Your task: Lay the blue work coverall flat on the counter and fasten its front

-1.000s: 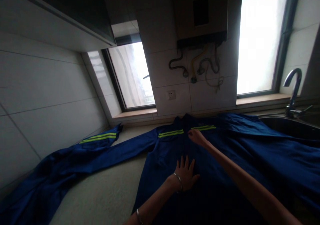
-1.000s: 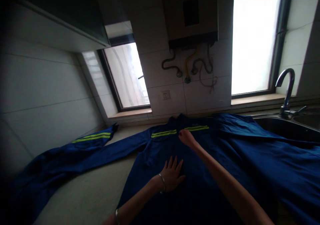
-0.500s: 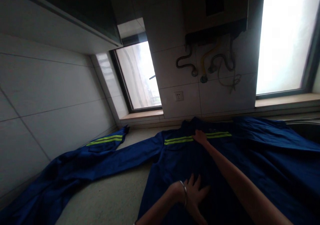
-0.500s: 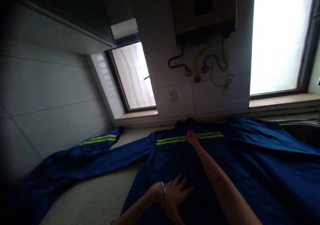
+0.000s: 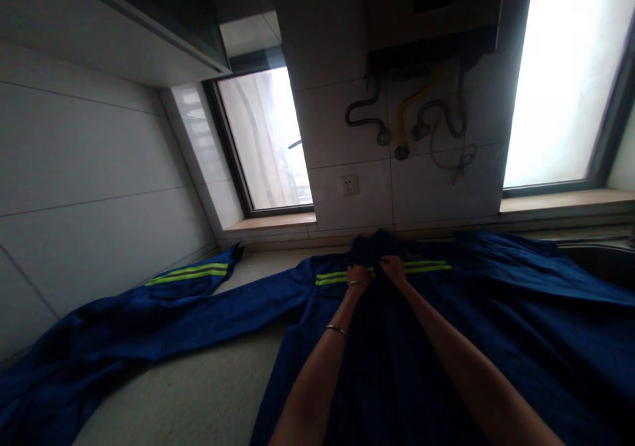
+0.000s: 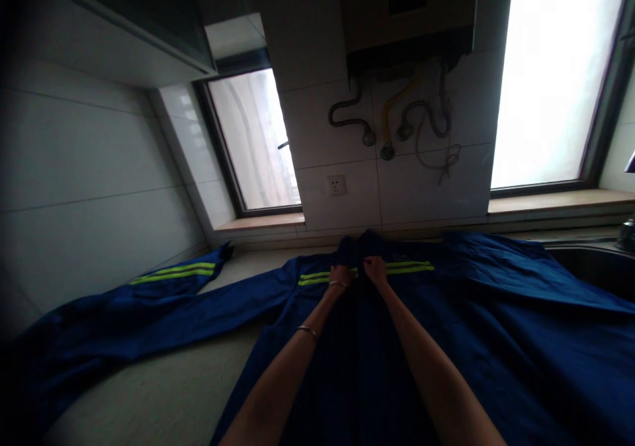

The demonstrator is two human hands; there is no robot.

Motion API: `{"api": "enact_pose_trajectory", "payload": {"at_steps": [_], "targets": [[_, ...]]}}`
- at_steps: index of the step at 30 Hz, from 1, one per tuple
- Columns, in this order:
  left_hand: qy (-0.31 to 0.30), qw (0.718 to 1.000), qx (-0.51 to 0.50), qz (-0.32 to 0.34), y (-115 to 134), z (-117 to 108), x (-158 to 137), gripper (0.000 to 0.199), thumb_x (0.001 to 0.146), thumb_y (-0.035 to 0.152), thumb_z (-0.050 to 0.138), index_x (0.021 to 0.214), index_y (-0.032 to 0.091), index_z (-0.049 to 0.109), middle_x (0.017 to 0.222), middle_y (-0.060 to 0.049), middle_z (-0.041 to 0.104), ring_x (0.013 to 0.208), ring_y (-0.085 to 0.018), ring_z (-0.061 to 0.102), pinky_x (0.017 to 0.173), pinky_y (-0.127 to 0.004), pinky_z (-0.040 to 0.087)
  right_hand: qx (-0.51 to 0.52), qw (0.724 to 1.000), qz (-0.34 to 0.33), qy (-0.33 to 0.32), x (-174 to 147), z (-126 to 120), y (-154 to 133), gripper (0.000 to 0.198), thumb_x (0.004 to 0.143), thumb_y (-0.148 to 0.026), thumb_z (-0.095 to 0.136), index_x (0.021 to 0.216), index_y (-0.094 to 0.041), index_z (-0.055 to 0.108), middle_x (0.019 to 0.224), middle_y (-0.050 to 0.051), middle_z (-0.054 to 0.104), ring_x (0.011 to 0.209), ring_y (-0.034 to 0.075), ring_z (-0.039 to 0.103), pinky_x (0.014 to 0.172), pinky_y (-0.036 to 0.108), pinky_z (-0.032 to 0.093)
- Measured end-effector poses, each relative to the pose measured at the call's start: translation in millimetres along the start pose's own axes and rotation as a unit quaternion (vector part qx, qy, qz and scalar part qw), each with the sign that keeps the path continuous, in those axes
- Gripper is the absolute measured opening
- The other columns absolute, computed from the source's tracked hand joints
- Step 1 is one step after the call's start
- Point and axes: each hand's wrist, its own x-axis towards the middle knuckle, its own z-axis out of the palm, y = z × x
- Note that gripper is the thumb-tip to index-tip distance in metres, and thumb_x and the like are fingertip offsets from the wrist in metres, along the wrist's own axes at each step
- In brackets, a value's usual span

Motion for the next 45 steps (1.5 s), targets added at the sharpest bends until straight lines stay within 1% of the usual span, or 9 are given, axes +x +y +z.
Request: {"api": "enact_pose_trajectory", "payload": {"at_steps": [3,5,13,18,25,32,36,40,45], "targets": [[0.018,0.998,-0.002,-0.054,2.3,18.6,11.9,0.037,0.09,0.032,0.035,0.112,0.016,0.061,0.124,-0.017,0.051,0.115,-0.032,0.045,0.088,-0.043,0.04,0.003,1.0,-0.018,0.01,-0.9,4.7,-5.4,0.034,0.084,-0.022,0.046,0.108,-0.013,0.067,0.11,0.007,0.066,0.104,0.017,0.058,0.091,0.022,0.04],[0.031,0.997,-0.005,-0.067,3.8,26.3,20.4,0.038,0.09,0.033,0.033,0.112,0.018,0.061,0.125,-0.016,0.05,0.116,-0.031,0.044,0.089,-0.043,0.039,0.001,1.0,-0.025,0.012,-1.6,8.0,-7.7,0.031,0.082,-0.021,0.048,0.105,-0.013,0.068,0.109,0.007,0.066,0.104,0.019,0.058,0.093,0.025,0.038],[0.067,0.996,-0.016,-0.057,3.1,45.3,48.1,0.034,0.09,0.022,0.034,0.104,0.015,0.064,0.115,-0.014,0.056,0.11,-0.024,0.048,0.09,-0.033,0.039,0.017,0.998,-0.051,0.012,-3.6,9.9,-5.2,0.029,0.083,-0.018,0.048,0.103,-0.015,0.069,0.106,0.006,0.067,0.102,0.017,0.059,0.092,0.023,0.038],[0.093,0.992,-0.015,-0.081,2.3,55.4,56.8,0.034,0.09,0.022,0.036,0.104,0.012,0.065,0.118,-0.017,0.054,0.115,-0.029,0.044,0.092,-0.038,0.038,0.031,0.998,-0.039,0.032,0.0,13.3,-3.3,0.028,0.082,-0.018,0.049,0.102,-0.013,0.069,0.105,0.008,0.067,0.103,0.019,0.058,0.092,0.025,0.039],[0.116,0.99,-0.04,-0.065,6.9,58.0,63.1,0.032,0.088,0.013,0.036,0.098,0.014,0.066,0.111,-0.016,0.059,0.109,-0.026,0.049,0.092,-0.037,0.035,0.057,0.996,-0.04,0.05,3.8,20.5,-1.2,0.026,0.079,-0.014,0.052,0.098,-0.016,0.07,0.103,0.007,0.068,0.1,0.018,0.06,0.091,0.026,0.04],[0.134,0.978,-0.132,-0.09,-1.1,62.2,70.4,0.024,0.084,0.022,0.047,0.097,0.014,0.066,0.108,-0.017,0.062,0.109,-0.031,0.052,0.09,-0.043,0.036,0.086,0.993,-0.053,0.054,7.8,22.4,3.6,0.023,0.078,-0.014,0.054,0.094,-0.017,0.07,0.098,0.006,0.069,0.095,0.018,0.062,0.087,0.026,0.043],[0.123,0.964,-0.218,-0.09,-6.2,62.8,79.0,0.022,0.081,0.02,0.051,0.095,0.018,0.068,0.101,-0.011,0.068,0.1,-0.025,0.06,0.084,-0.033,0.042,0.098,0.992,-0.051,0.062,9.5,21.5,4.9,0.022,0.077,-0.015,0.055,0.092,-0.017,0.071,0.096,0.006,0.07,0.093,0.018,0.063,0.084,0.026,0.044],[0.123,0.945,-0.293,-0.071,-9.5,64.3,87.4,0.02,0.076,0.014,0.056,0.09,0.017,0.071,0.096,-0.01,0.07,0.092,-0.02,0.064,0.076,-0.024,0.045,0.105,0.991,-0.046,0.07,9.6,19.7,5.3,0.02,0.076,-0.016,0.057,0.09,-0.018,0.071,0.093,0.006,0.07,0.09,0.018,0.064,0.082,0.026,0.045],[0.141,0.92,-0.36,-0.068,-14.5,66.7,94.6,0.018,0.071,0.008,0.059,0.081,0.015,0.073,0.088,-0.008,0.072,0.088,-0.019,0.065,0.076,-0.024,0.047,0.112,0.99,-0.049,0.068,8.1,17.1,4.7,0.019,0.076,-0.017,0.057,0.09,-0.016,0.071,0.091,0.007,0.071,0.087,0.017,0.064,0.079,0.025,0.046]]}}
